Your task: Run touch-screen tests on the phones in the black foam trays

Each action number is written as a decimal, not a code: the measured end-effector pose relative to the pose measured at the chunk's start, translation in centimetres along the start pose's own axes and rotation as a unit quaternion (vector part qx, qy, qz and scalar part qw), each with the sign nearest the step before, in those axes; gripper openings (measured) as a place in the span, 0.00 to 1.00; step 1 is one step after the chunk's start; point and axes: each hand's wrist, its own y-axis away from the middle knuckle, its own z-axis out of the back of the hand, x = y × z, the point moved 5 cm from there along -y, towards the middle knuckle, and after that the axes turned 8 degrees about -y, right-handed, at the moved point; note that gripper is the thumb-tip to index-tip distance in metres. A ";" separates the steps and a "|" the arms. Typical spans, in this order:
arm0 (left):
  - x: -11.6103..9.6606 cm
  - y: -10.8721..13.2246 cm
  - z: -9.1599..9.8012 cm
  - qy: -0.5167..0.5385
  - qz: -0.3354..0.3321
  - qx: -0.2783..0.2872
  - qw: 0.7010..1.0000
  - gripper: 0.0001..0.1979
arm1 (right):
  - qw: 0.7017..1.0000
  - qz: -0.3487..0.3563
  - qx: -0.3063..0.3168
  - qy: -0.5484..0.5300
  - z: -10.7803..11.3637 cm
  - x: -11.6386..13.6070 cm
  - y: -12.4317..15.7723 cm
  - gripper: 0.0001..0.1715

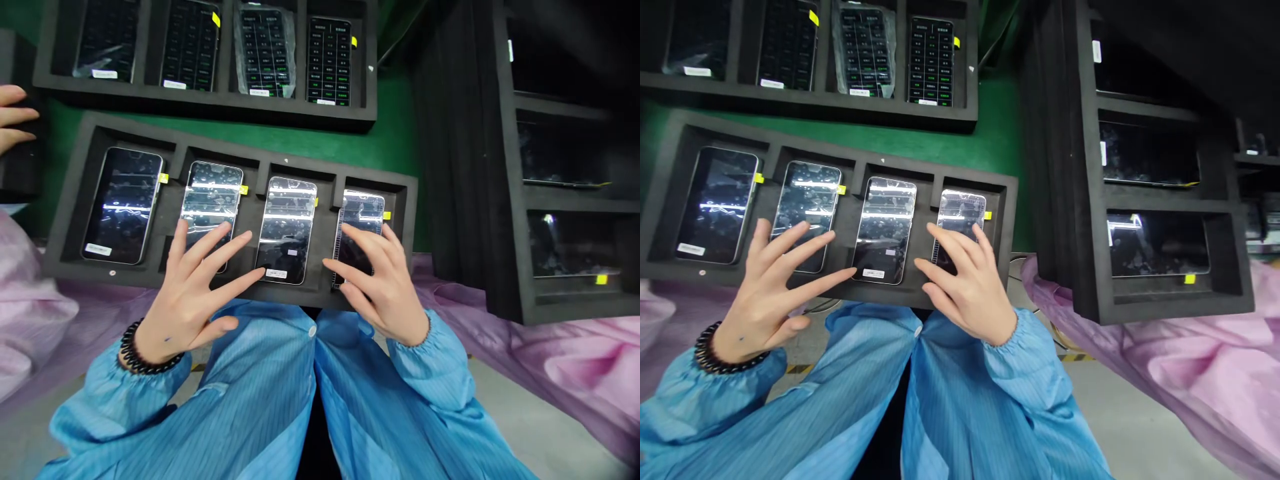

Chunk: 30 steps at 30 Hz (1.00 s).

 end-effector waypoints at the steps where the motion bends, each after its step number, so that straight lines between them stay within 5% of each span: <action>1: -0.1 -0.2 0.1 0.002 -0.002 -0.007 1.000 0.28 | 1.000 0.003 0.017 0.005 -0.6 0.2 -0.4 0.18; 8: -0.5 -0.9 0.0 0.002 -0.015 -0.021 1.000 0.28 | 0.994 0.022 0.109 0.022 -3.4 1.2 -3.1 0.22; 17: 2.1 -1.6 -1.9 -0.027 0.000 -0.017 0.999 0.28 | 0.995 -0.058 -0.074 -0.014 -1.1 -3.6 2.1 0.19; 24: 1.6 -3.2 -3.2 -0.004 -0.011 0.010 1.000 0.27 | 0.998 -0.030 -0.060 -0.014 -0.5 -3.4 5.2 0.16; 30: 2.6 -6.1 -2.5 -0.067 -0.007 0.055 0.996 0.23 | 0.991 -0.096 -0.096 0.004 -0.7 -6.5 3.7 0.21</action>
